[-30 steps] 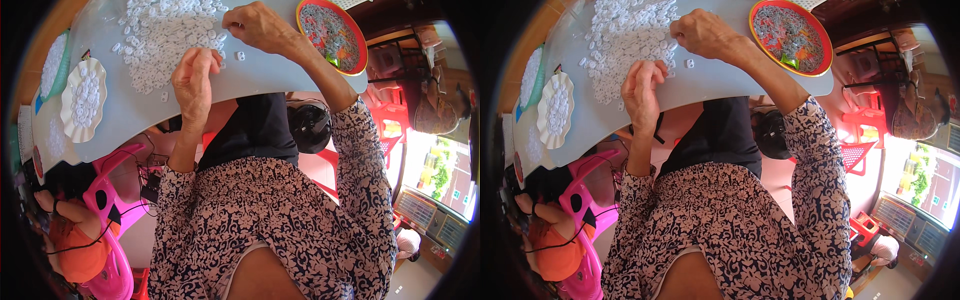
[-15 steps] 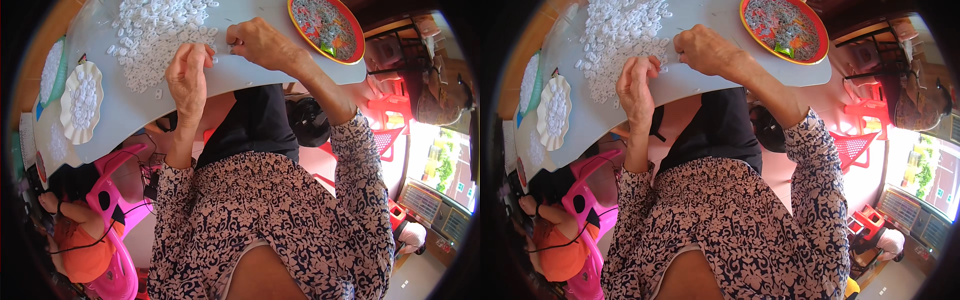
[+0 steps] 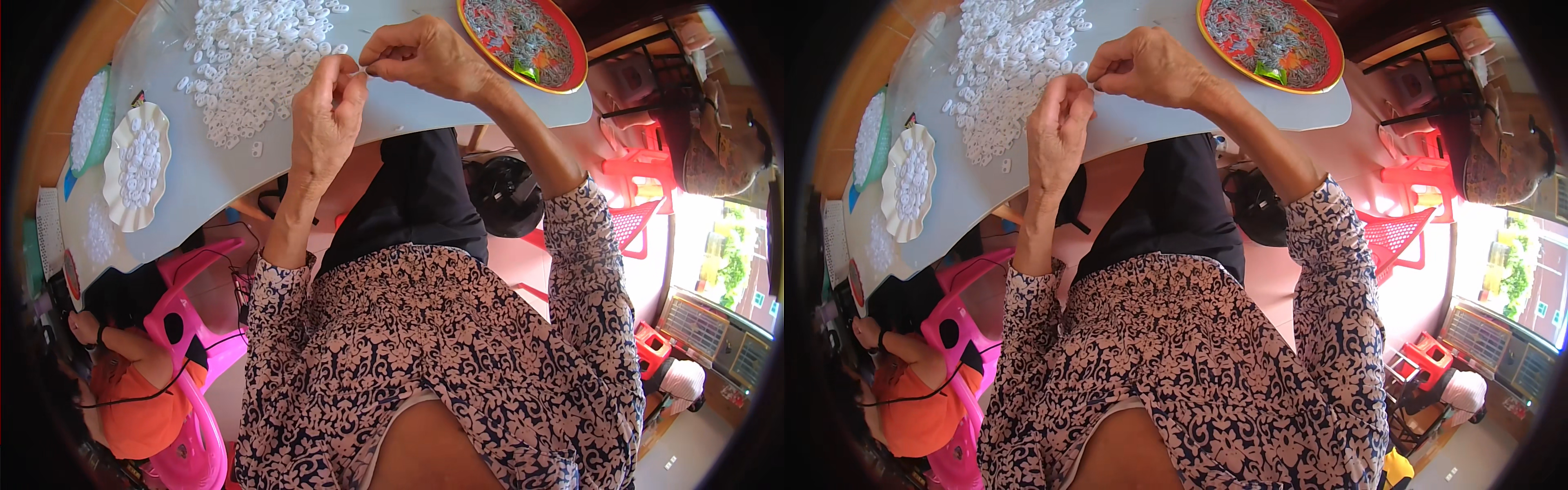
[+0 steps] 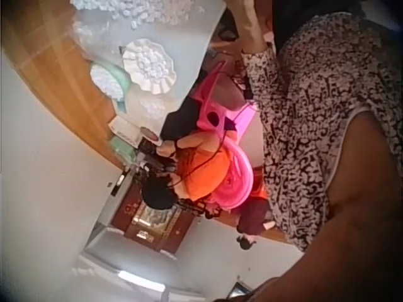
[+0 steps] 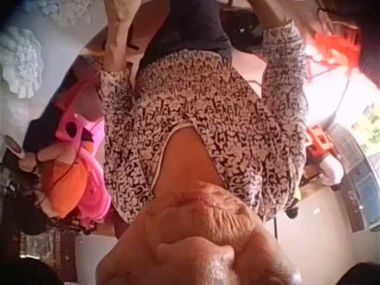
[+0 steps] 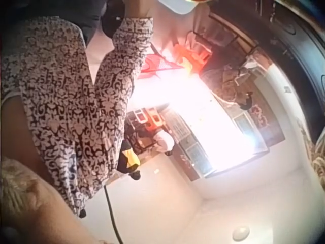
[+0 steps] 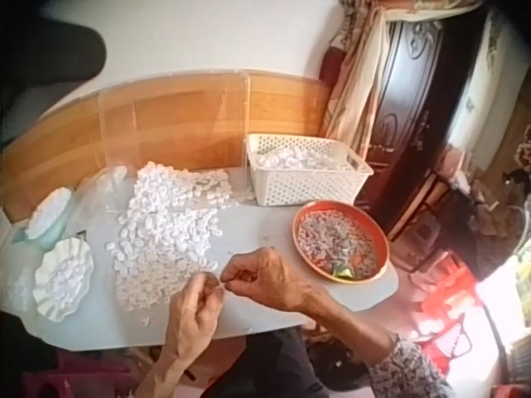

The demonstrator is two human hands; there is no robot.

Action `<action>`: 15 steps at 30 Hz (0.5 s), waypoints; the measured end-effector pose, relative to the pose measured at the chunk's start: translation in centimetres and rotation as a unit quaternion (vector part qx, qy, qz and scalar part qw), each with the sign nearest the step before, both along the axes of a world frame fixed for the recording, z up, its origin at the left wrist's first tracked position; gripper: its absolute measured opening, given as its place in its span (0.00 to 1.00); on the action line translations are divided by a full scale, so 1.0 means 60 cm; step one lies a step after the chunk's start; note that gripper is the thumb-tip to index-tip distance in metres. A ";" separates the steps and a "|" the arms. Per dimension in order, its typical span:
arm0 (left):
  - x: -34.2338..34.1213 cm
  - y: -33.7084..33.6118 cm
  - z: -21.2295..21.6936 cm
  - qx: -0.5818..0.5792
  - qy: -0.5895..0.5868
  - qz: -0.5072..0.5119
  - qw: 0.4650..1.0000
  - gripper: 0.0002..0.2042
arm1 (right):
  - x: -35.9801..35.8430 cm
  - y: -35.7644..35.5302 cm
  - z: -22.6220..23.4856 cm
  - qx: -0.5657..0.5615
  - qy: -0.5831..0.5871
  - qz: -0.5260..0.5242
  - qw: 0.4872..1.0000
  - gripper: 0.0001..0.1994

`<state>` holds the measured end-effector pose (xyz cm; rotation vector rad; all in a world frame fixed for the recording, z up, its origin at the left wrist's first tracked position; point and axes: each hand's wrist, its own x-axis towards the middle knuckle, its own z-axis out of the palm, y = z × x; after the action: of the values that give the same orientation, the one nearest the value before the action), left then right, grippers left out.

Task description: Assembling small white plastic components by hand at a table.

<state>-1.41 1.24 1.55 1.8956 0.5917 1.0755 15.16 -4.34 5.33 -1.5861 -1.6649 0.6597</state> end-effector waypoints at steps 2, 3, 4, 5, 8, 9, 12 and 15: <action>-0.004 0.000 0.007 -0.044 0.053 -0.031 0.997 0.07 | -0.002 0.002 0.005 0.013 0.015 0.006 1.000 0.07; -0.004 0.001 0.011 -0.044 0.052 -0.032 0.997 0.07 | -0.002 0.002 0.007 0.026 0.029 0.009 0.999 0.07; -0.005 0.002 0.014 -0.080 0.043 -0.051 0.995 0.08 | -0.001 0.002 0.006 0.026 0.029 0.009 0.999 0.07; -0.005 0.003 0.015 -0.115 0.034 -0.070 0.990 0.08 | 0.001 0.002 0.005 0.029 0.043 0.010 0.999 0.07; -0.009 0.006 0.007 -0.188 -0.008 -0.088 0.978 0.09 | 0.000 0.002 -0.004 0.022 0.123 0.001 0.992 0.07; -0.008 0.007 0.006 -0.188 -0.009 -0.087 0.978 0.09 | -0.001 0.002 -0.003 0.014 0.185 -0.013 0.983 0.07; 0.000 0.004 0.002 -0.198 -0.068 -0.081 0.974 0.10 | 0.000 -0.003 -0.014 0.005 0.185 -0.006 0.983 0.08; 0.003 -0.001 0.001 -0.217 -0.067 -0.078 0.971 0.10 | -0.008 -0.008 -0.017 -0.003 0.152 -0.027 0.988 0.08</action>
<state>-1.23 1.21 1.62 1.4505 0.5389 0.8802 14.66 -4.81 4.32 -1.4474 -1.3928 0.8342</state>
